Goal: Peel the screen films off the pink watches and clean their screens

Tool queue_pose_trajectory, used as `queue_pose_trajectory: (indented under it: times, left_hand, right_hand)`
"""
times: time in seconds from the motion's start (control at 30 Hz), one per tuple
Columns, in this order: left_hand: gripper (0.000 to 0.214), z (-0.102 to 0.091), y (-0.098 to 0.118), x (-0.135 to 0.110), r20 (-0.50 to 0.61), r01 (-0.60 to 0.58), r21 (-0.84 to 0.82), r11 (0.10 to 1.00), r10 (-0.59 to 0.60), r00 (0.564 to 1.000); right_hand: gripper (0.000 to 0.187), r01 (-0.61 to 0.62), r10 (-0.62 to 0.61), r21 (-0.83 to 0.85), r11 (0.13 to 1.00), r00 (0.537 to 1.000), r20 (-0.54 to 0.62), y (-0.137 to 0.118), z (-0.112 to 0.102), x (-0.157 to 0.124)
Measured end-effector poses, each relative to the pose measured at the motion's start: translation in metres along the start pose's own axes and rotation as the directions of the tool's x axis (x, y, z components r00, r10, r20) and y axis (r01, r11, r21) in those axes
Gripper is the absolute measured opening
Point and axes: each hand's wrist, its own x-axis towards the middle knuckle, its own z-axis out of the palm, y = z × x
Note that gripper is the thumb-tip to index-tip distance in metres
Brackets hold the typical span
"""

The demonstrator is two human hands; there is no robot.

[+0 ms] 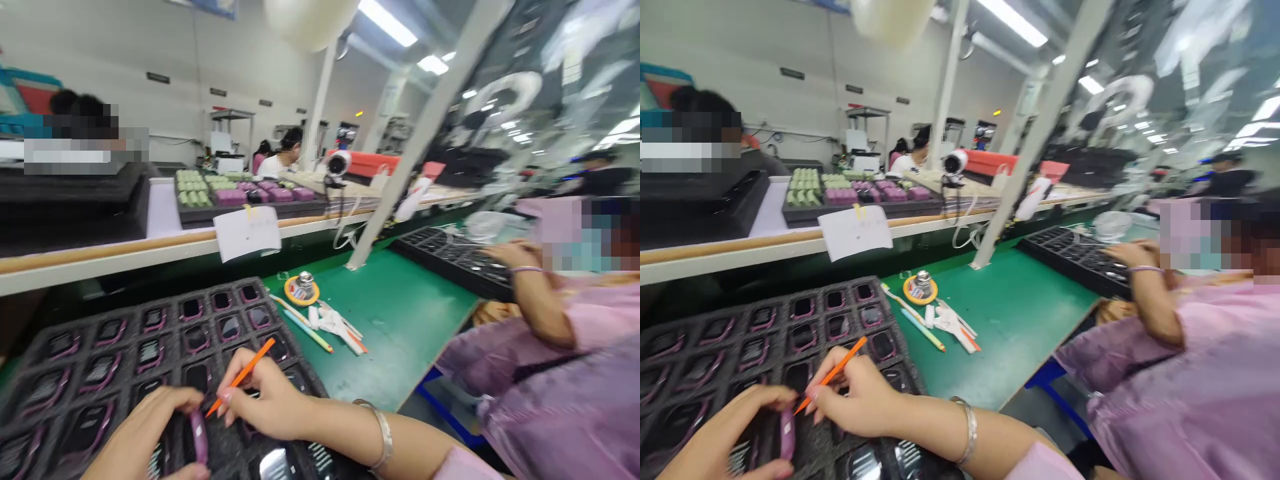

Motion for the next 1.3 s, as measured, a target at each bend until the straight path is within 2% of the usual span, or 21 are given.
queue_pose_trajectory:
  times: [0.07,0.1,0.17,0.23,0.43,0.57,0.67,0.73,0.8,0.87,0.93,1.0,1.1,1.3]
  left_hand:
    - [0.066,-0.008,0.02,0.008,0.071,0.131,-0.033,0.991,-0.128,0.989]
    - [0.063,-0.011,0.028,0.012,0.136,0.167,-0.064,0.984,-0.157,0.978]
    - [0.053,-0.014,0.037,0.019,0.222,0.176,-0.128,0.976,-0.144,0.964]
    - [0.051,-0.015,0.039,0.022,0.257,0.186,-0.189,0.964,-0.134,0.957]
    - [0.052,-0.015,0.037,0.019,0.258,0.192,-0.266,0.945,-0.122,0.958]
    - [0.051,-0.014,0.035,0.019,0.258,0.182,-0.278,0.943,-0.109,0.96]
    - [0.054,-0.017,0.036,0.02,0.282,0.201,-0.261,0.944,-0.124,0.951]
    - [0.055,-0.019,0.041,0.023,0.29,0.197,-0.208,0.958,-0.131,0.948]
    - [0.053,-0.019,0.049,0.03,0.284,0.151,-0.147,0.978,-0.104,0.953]
    - [0.048,-0.013,0.058,0.041,0.292,0.059,-0.115,0.992,-0.023,0.956]
    - [0.044,0.0,0.067,0.053,0.317,-0.069,-0.108,0.992,0.1,0.943]
    - [0.045,0.014,0.072,0.062,0.325,-0.168,-0.079,0.983,0.185,0.928]
    - [0.044,0.027,0.073,0.066,0.307,-0.203,-0.035,0.979,0.204,0.93]
    - [0.028,0.018,0.066,0.053,0.24,-0.136,-0.097,0.986,0.156,0.958]
  right_hand:
    - [0.044,-0.03,0.029,0.03,0.999,0.999,0.021,-0.003,0.001,-0.004]
    - [0.041,-0.04,0.039,0.03,0.999,0.999,0.035,-0.005,0.001,-0.006]
    - [0.035,-0.026,0.029,-0.04,0.999,0.998,0.059,-0.006,0.0,-0.008]
    - [0.03,0.015,-0.004,-0.135,0.991,0.996,0.085,-0.006,-0.003,-0.009]
    - [0.017,0.134,-0.104,-0.313,0.94,0.988,0.112,0.001,-0.005,-0.014]
    - [0.01,0.265,-0.21,-0.379,0.887,0.961,0.182,0.001,-0.003,-0.015]
    - [0.011,0.316,-0.248,-0.405,0.858,0.945,0.211,-0.004,-0.005,-0.014]
    - [0.012,0.293,-0.269,-0.382,0.876,0.956,0.116,-0.008,-0.009,-0.011]
    - [0.015,0.263,-0.304,-0.304,0.916,0.948,-0.097,-0.013,-0.015,-0.008]
    - [0.02,0.262,-0.321,-0.22,0.94,0.898,-0.3,-0.019,-0.021,-0.005]
    - [0.025,0.276,-0.33,-0.189,0.942,0.863,-0.382,-0.027,-0.026,-0.004]
    - [0.027,0.279,-0.333,-0.188,0.942,0.855,-0.398,-0.034,-0.031,-0.006]
    - [0.026,0.256,-0.318,-0.2,0.946,0.86,-0.399,-0.04,-0.039,-0.017]
    - [0.02,0.145,-0.236,-0.315,0.938,0.932,-0.275,-0.014,-0.043,-0.05]
